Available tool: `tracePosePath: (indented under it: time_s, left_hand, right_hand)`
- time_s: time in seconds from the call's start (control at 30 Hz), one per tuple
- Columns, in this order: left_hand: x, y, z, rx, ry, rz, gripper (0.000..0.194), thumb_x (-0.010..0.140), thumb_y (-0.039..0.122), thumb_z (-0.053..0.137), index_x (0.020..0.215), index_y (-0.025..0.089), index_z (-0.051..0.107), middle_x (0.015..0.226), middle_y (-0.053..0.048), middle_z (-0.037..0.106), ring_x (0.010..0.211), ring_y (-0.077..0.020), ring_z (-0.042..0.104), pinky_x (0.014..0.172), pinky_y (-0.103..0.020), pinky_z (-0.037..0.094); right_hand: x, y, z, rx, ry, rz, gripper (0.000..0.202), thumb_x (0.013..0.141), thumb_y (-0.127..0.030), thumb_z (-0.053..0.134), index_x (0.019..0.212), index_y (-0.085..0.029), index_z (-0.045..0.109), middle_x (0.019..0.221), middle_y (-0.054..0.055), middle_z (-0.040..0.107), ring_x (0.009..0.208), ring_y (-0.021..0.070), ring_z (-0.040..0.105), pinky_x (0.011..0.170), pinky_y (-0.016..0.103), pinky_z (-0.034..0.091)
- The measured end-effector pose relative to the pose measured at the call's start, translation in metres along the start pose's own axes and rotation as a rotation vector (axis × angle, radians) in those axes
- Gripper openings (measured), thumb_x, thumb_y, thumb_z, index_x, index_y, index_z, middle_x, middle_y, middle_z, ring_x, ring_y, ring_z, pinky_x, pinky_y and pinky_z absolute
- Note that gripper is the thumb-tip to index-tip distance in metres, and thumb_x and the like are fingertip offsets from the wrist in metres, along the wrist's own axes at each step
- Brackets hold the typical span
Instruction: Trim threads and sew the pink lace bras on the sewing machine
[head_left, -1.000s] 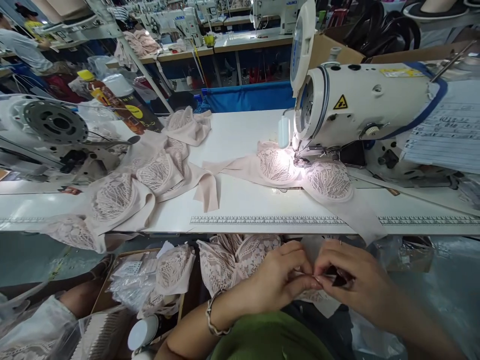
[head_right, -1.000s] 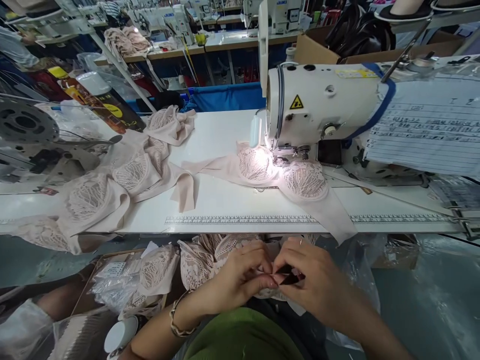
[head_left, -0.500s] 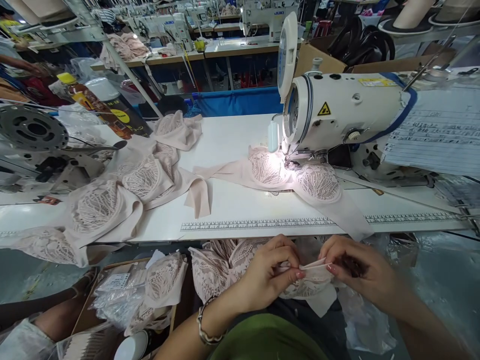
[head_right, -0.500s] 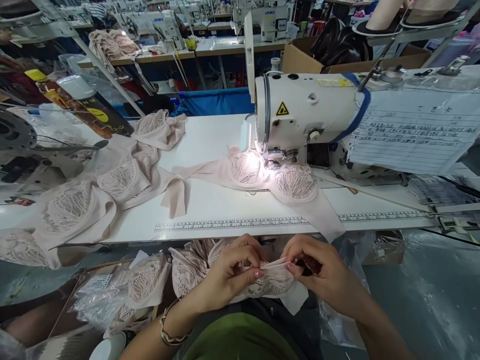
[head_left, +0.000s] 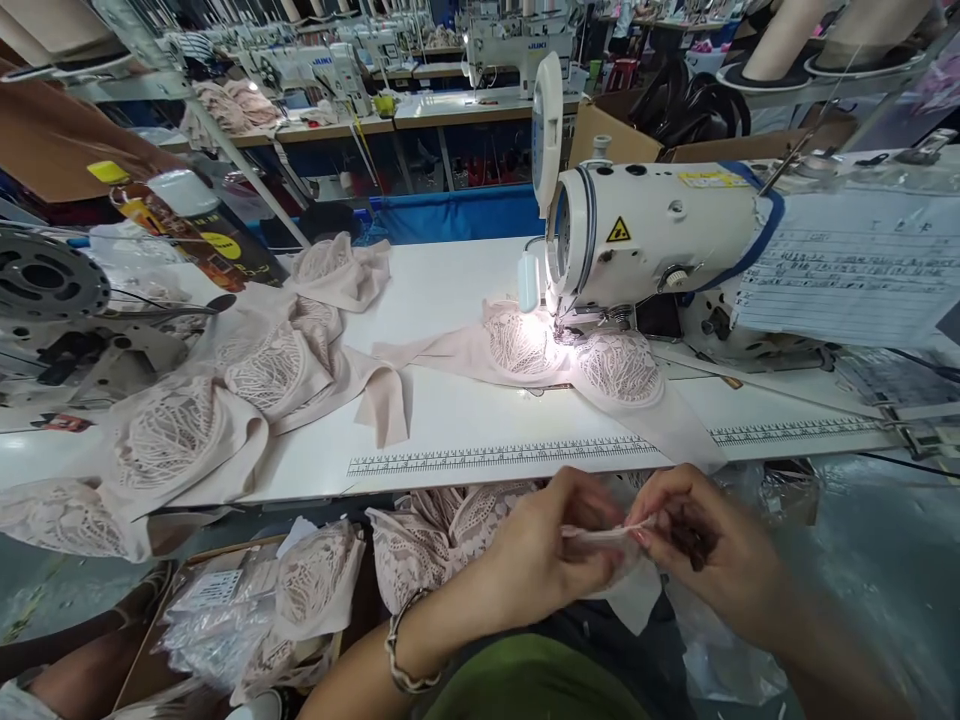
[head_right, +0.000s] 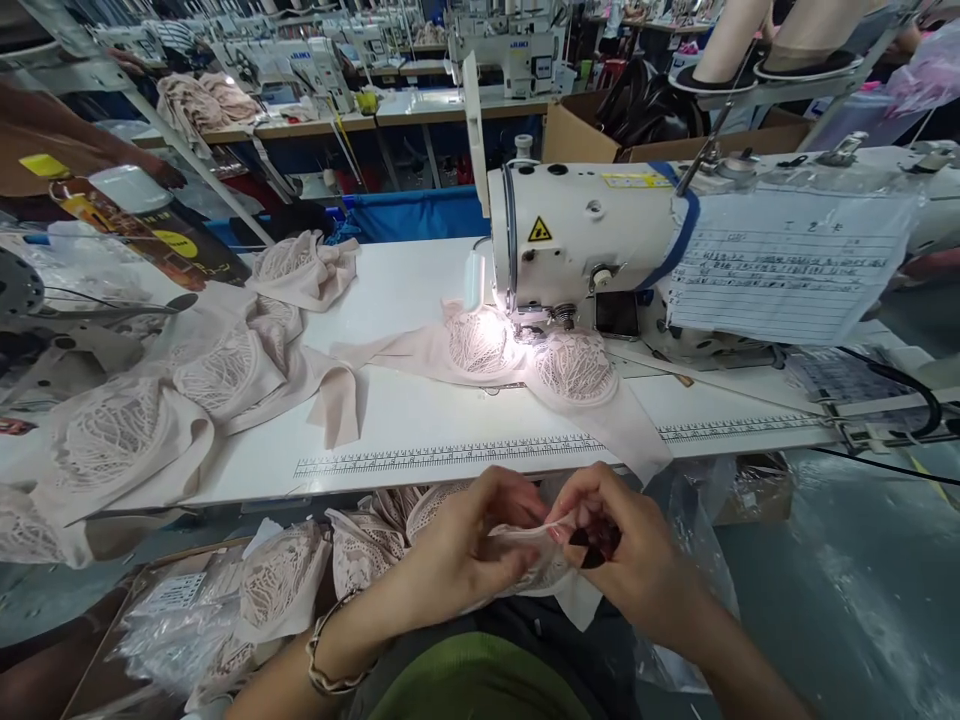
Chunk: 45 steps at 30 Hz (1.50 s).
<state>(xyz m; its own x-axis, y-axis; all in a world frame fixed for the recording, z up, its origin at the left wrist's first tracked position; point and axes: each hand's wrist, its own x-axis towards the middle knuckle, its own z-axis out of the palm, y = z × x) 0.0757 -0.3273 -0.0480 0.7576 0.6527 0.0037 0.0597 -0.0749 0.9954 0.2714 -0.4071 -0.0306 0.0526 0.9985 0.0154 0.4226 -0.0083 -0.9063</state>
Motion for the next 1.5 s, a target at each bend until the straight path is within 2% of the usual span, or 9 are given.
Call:
tracePosePath:
  time_s: [0.13, 0.33, 0.47, 0.57, 0.67, 0.9, 1.1, 1.37, 1.5]
  left_hand:
    - [0.005, 0.004, 0.007, 0.214, 0.07, 0.104, 0.014, 0.092, 0.03, 0.067, 0.085, 0.021, 0.075, 0.076, -0.004, 0.073, 0.071, -0.0179, 0.062, 0.068, -0.027, 0.045]
    - [0.011, -0.007, 0.012, -0.135, 0.091, -0.193, 0.036, 0.083, 0.048, 0.071, 0.072, 0.014, 0.075, 0.058, -0.002, 0.058, 0.051, -0.0098, 0.04, 0.049, -0.023, 0.026]
    - [0.014, -0.008, 0.01, -0.271, 0.106, -0.228, 0.043, 0.078, 0.055, 0.073, 0.076, 0.013, 0.077, 0.057, -0.001, 0.052, 0.052, -0.0089, 0.032, 0.048, -0.023, 0.023]
    - [0.015, -0.007, 0.009, -0.288, 0.115, -0.223, 0.044, 0.077, 0.057, 0.074, 0.076, 0.013, 0.078, 0.055, -0.001, 0.05, 0.051, -0.0089, 0.032, 0.048, -0.023, 0.023]
    - [0.016, -0.008, 0.009, -0.311, 0.104, -0.22, 0.045, 0.077, 0.058, 0.074, 0.077, 0.013, 0.079, 0.057, -0.002, 0.053, 0.052, -0.0089, 0.033, 0.048, -0.023, 0.023]
    - [0.016, -0.009, 0.009, -0.27, 0.079, -0.205, 0.033, 0.078, 0.046, 0.074, 0.075, 0.013, 0.079, 0.058, -0.001, 0.053, 0.054, -0.0092, 0.035, 0.05, -0.023, 0.025]
    - [0.014, -0.008, 0.009, -0.249, 0.08, -0.201, 0.03, 0.079, 0.042, 0.073, 0.073, 0.013, 0.078, 0.061, -0.002, 0.056, 0.056, -0.0095, 0.036, 0.05, -0.023, 0.026]
    - [0.016, -0.009, 0.006, -0.272, 0.154, -0.215, 0.039, 0.078, 0.05, 0.075, 0.076, 0.011, 0.079, 0.055, -0.001, 0.051, 0.051, -0.0081, 0.033, 0.048, -0.023, 0.025]
    - [0.017, -0.009, 0.003, -0.367, 0.187, -0.22, 0.047, 0.075, 0.057, 0.078, 0.078, 0.009, 0.079, 0.05, 0.003, 0.044, 0.048, -0.0056, 0.027, 0.046, -0.022, 0.02]
  right_hand:
    - [-0.002, -0.003, 0.002, -0.08, 0.015, -0.019, 0.013, 0.092, -0.037, 0.067, 0.091, -0.026, 0.059, 0.065, -0.005, 0.05, 0.052, 0.0123, 0.047, 0.046, 0.023, 0.038]
    - [-0.002, 0.002, -0.012, -0.114, 0.202, -0.108, 0.026, 0.102, -0.04, 0.051, 0.09, -0.025, 0.068, 0.075, 0.001, 0.061, 0.051, 0.0117, 0.052, 0.045, 0.024, 0.04]
    - [-0.005, 0.01, -0.016, -0.051, 0.084, -0.026, 0.048, 0.103, -0.056, 0.041, 0.072, -0.024, 0.056, 0.056, -0.003, 0.046, 0.042, 0.0118, 0.041, 0.041, 0.025, 0.034]
    - [-0.004, 0.013, -0.013, -0.02, -0.059, 0.008, 0.054, 0.102, -0.066, 0.033, 0.076, -0.025, 0.058, 0.063, 0.0, 0.052, 0.05, 0.0151, 0.048, 0.048, 0.027, 0.041]
    - [-0.001, 0.011, -0.009, 0.024, -0.139, 0.053, 0.048, 0.104, -0.059, 0.033, 0.088, -0.026, 0.064, 0.074, 0.003, 0.061, 0.062, 0.0182, 0.059, 0.056, 0.028, 0.046]
    - [0.008, 0.009, -0.002, 0.169, -0.212, 0.154, 0.036, 0.1, -0.059, 0.05, 0.098, -0.023, 0.058, 0.063, -0.004, 0.053, 0.052, 0.013, 0.05, 0.049, 0.024, 0.038]
    - [0.013, 0.0, 0.003, 0.159, -0.164, 0.138, 0.037, 0.097, -0.058, 0.054, 0.091, -0.023, 0.057, 0.058, -0.006, 0.047, 0.049, 0.0107, 0.041, 0.045, 0.022, 0.032]
    - [0.003, 0.018, -0.001, 0.104, 0.107, 0.008, 0.047, 0.095, -0.069, 0.049, 0.09, -0.024, 0.059, 0.059, -0.005, 0.043, 0.048, 0.012, 0.04, 0.045, 0.024, 0.032]
    - [-0.009, 0.038, -0.003, -0.037, -0.106, -0.021, 0.041, 0.098, -0.059, 0.052, 0.083, -0.023, 0.065, 0.055, -0.005, 0.045, 0.043, 0.0108, 0.035, 0.043, 0.026, 0.024]
